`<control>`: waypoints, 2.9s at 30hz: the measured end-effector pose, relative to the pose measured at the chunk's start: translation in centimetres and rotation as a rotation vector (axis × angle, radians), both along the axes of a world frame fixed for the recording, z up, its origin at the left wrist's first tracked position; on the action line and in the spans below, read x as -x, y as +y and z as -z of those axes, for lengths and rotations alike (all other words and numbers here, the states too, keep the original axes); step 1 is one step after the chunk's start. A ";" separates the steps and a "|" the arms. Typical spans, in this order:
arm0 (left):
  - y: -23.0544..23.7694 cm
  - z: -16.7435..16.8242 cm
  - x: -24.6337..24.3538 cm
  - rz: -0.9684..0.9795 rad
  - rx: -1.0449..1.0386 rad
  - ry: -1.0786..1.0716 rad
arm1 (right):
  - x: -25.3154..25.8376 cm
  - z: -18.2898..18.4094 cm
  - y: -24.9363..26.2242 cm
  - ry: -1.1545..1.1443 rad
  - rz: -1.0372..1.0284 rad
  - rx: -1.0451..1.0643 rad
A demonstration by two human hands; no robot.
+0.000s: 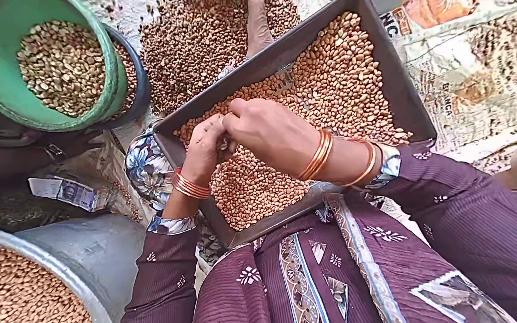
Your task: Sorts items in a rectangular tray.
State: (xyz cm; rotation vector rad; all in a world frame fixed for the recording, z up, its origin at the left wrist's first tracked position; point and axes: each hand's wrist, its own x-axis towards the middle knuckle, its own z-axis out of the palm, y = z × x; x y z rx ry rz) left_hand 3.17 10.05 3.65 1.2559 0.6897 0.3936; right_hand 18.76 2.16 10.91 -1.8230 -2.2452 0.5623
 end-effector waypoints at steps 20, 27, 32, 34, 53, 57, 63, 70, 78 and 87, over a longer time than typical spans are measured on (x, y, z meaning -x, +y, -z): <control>2.6 -1.6 -3.4 -0.105 0.788 -0.390 | -12.7 4.0 1.7 0.162 0.026 0.259; 3.1 -1.6 -1.2 -0.095 0.364 -0.190 | -12.5 3.2 -1.9 -0.299 0.430 0.588; 2.1 -0.8 -3.2 -0.062 0.241 -0.126 | -12.1 2.6 -4.2 0.337 0.059 0.335; 1.8 -0.8 -3.4 -0.033 0.196 -0.144 | -12.8 1.2 -4.9 0.054 0.235 0.254; -2.1 -0.2 -2.6 0.254 -0.631 0.038 | -11.1 6.3 -6.4 0.140 0.005 0.195; -2.9 -0.1 -3.8 0.323 -0.781 0.060 | -10.2 6.7 -6.5 0.052 -0.001 0.129; -4.8 -0.2 -5.6 0.472 -1.013 0.121 | -10.2 6.9 -6.2 0.022 0.071 0.176; -7.5 1.3 -6.5 0.641 -1.331 0.334 | -14.3 4.6 -6.3 0.018 0.198 0.177; -7.1 1.7 -7.0 0.602 -1.305 0.321 | -15.3 2.9 -7.1 -0.154 0.204 0.165; -1.6 -0.6 -8.1 0.205 -0.069 -0.130 | -13.2 5.6 -7.2 -0.081 0.026 0.203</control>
